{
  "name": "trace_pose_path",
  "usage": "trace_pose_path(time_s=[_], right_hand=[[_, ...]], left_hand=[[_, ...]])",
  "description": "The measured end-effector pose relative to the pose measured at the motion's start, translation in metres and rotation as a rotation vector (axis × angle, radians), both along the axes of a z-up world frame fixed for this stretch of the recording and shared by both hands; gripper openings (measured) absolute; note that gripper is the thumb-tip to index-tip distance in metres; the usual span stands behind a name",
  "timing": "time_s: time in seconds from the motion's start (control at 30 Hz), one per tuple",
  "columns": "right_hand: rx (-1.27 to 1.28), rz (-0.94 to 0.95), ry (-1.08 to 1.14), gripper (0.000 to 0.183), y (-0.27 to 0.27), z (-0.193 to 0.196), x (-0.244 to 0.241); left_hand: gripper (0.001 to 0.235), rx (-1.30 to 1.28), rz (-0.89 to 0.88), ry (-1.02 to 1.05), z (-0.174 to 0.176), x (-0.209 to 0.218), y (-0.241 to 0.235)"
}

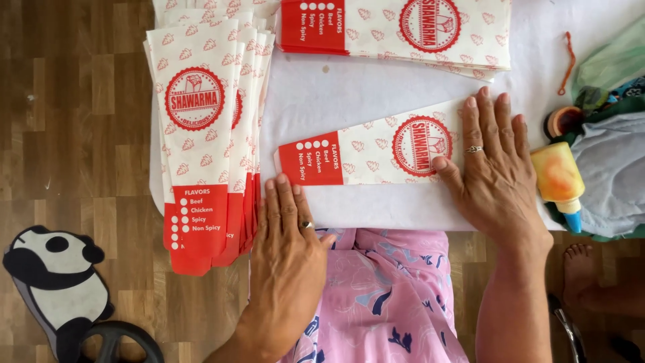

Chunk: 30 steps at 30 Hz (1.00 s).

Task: Assembling paper shawarma sleeves by applying glue to the edges and folding them to seal.

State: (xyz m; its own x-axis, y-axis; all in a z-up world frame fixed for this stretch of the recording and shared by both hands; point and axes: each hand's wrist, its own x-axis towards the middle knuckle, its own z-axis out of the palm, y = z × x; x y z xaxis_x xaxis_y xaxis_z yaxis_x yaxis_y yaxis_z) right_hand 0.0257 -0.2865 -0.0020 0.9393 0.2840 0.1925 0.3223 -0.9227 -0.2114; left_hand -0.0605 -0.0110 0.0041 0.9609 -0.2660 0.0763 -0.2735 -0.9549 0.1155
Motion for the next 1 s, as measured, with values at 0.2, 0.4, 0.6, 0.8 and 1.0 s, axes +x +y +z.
trace_pose_path(time_s=[0.2, 0.4, 0.6, 0.8, 1.0], right_hand=[[-0.009, 0.014, -0.017, 0.084, -0.005, -0.005, 0.001], [0.164, -0.124, -0.039, 0.079, 0.009, 0.014, 0.013], [0.206, -0.082, -0.309, 0.01, 0.011, 0.033, 0.041], [0.255, 0.214, -0.118, 0.03, 0.008, 0.022, 0.078], [0.29, 0.218, -0.242, 0.017, 0.025, 0.039, 0.047]], left_hand=[[0.119, -0.261, -0.167, -0.078, -0.016, 0.06, -0.032], [0.124, -0.217, -0.179, -0.065, -0.019, 0.05, -0.031], [0.027, -0.369, -0.192, -0.147, 0.011, 0.017, -0.032], [0.019, -0.804, 0.066, -0.041, 0.066, 0.015, 0.016], [0.022, -0.756, 0.55, -0.381, 0.071, 0.032, 0.063]])
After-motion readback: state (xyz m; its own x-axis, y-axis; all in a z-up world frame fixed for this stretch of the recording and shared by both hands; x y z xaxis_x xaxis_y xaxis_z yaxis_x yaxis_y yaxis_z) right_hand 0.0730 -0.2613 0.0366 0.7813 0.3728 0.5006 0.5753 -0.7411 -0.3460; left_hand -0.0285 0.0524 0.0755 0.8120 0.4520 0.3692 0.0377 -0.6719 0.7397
